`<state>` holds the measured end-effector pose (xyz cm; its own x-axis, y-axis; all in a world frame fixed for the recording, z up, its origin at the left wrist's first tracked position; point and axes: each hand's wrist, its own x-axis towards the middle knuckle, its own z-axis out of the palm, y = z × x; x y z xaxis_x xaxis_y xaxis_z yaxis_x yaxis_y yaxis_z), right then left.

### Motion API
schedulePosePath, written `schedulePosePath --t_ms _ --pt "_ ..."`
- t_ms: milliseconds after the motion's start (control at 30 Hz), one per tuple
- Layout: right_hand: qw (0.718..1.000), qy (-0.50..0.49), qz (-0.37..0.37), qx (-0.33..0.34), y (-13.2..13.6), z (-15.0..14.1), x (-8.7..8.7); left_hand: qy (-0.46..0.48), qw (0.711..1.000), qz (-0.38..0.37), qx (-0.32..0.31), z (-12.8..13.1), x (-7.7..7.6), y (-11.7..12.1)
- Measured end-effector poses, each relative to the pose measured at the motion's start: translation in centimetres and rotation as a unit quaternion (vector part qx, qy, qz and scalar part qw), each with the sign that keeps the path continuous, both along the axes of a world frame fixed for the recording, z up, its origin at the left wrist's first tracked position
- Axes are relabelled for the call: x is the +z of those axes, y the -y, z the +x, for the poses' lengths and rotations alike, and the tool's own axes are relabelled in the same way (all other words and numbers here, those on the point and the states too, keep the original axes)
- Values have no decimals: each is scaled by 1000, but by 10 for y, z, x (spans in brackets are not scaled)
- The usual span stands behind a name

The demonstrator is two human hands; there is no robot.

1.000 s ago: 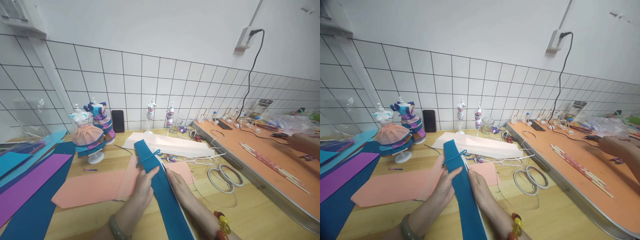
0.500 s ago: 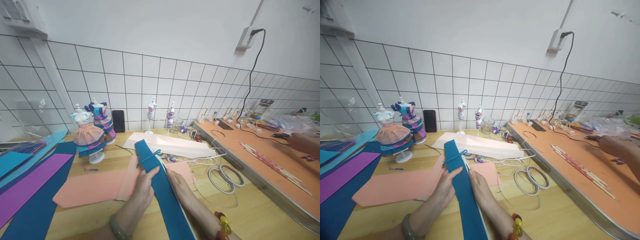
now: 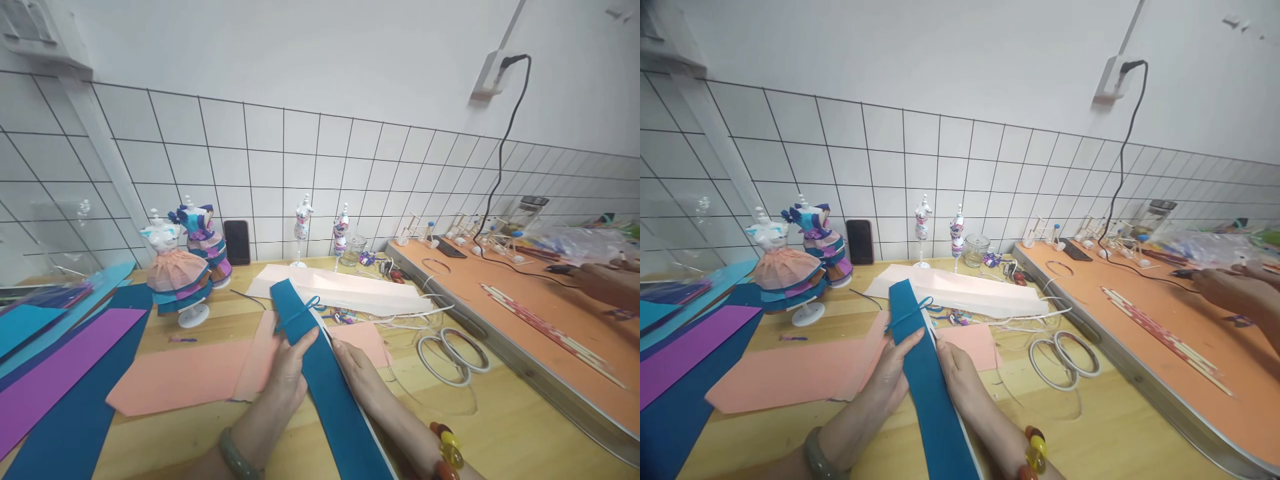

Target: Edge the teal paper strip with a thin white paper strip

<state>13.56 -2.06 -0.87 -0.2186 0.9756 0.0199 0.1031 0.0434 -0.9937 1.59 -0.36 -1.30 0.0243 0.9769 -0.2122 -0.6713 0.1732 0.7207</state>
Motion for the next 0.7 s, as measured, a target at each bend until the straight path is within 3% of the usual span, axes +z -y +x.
schedulePosePath --t_ms 700 --pt "999 -32 3 10 0 3 0 -46 999 -6 -4 5 2 2"
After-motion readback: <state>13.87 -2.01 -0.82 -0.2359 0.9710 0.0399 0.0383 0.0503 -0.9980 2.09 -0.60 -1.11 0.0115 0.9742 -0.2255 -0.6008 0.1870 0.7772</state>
